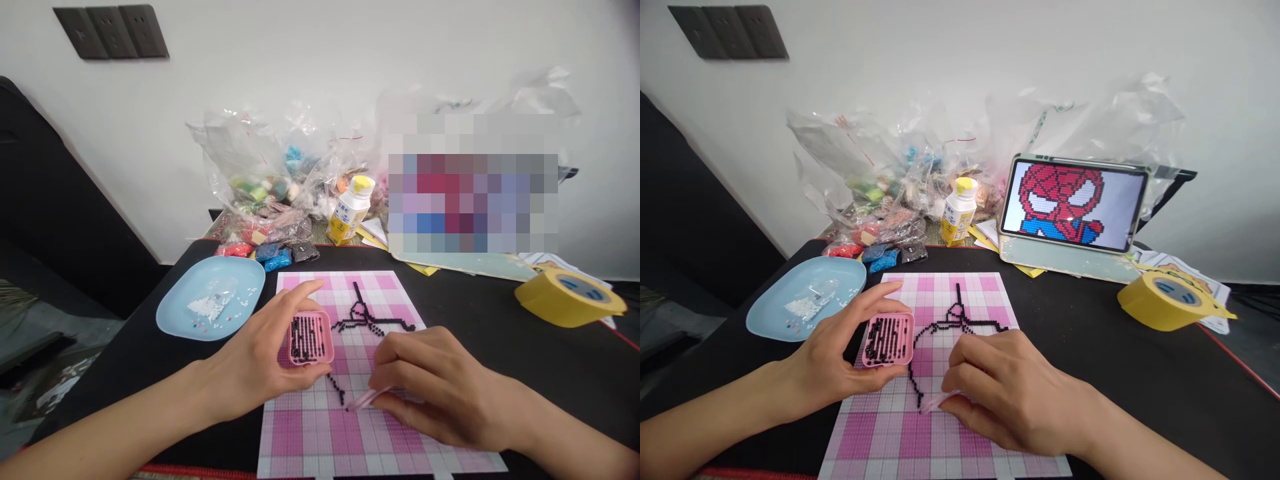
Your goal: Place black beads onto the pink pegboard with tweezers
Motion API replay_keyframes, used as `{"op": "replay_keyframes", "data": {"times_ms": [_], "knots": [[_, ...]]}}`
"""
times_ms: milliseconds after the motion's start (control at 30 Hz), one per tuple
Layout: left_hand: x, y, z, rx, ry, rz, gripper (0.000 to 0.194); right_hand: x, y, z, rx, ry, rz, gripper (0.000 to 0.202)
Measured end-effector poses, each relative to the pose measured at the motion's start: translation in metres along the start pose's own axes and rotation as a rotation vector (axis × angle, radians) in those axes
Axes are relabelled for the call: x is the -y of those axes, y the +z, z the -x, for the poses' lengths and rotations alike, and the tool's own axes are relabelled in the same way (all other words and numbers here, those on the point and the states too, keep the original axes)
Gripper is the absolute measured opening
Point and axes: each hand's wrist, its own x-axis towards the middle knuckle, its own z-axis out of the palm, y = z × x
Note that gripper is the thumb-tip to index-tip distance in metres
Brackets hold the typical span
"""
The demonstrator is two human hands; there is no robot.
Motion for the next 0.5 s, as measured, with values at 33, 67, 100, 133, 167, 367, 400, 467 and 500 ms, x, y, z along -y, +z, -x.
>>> {"op": "replay_keyframes", "data": {"times_ms": [33,67,100,133,167,367,400,467,500], "knots": [[0.0001,0.0000,0.0001,-0.001,0.002,-0.003,0.087,0.0002,-0.0002,-0.0004,0.003,0.001,0.002,0.015],[0.0001,0.0001,0.0001,-0.001,0.003,-0.005,0.087,0.0005,-0.0004,-0.0009,0.006,0.002,0.003,0.015],[0.0002,0.0002,0.0002,0.000,0.003,-0.006,0.087,0.0009,-0.0007,-0.0013,0.006,0.003,0.005,0.015],[0.0003,0.0003,0.0002,0.001,0.003,-0.005,0.087,0.0012,-0.0008,-0.0016,0.012,0.004,0.008,0.015],[0.0004,0.0003,0.0002,0.004,0.003,-0.002,0.087,0.0014,-0.0008,-0.0017,0.017,0.005,0.009,0.015],[0.0005,0.0009,0.0001,0.008,0.010,0.003,0.086,-0.0002,0.0023,0.0000,0.016,0.008,-0.012,0.012],[0.0005,0.0009,0.0001,0.008,0.012,0.003,0.086,-0.0005,0.0027,0.0001,0.017,0.010,-0.016,0.012],[0.0003,0.0007,0.0002,0.008,0.016,0.003,0.086,-0.0007,0.0027,-0.0002,0.020,0.011,-0.020,0.012],[0.0002,0.0006,0.0002,0.009,0.018,0.003,0.086,-0.0006,0.0023,-0.0006,0.024,0.012,-0.019,0.012]]}}
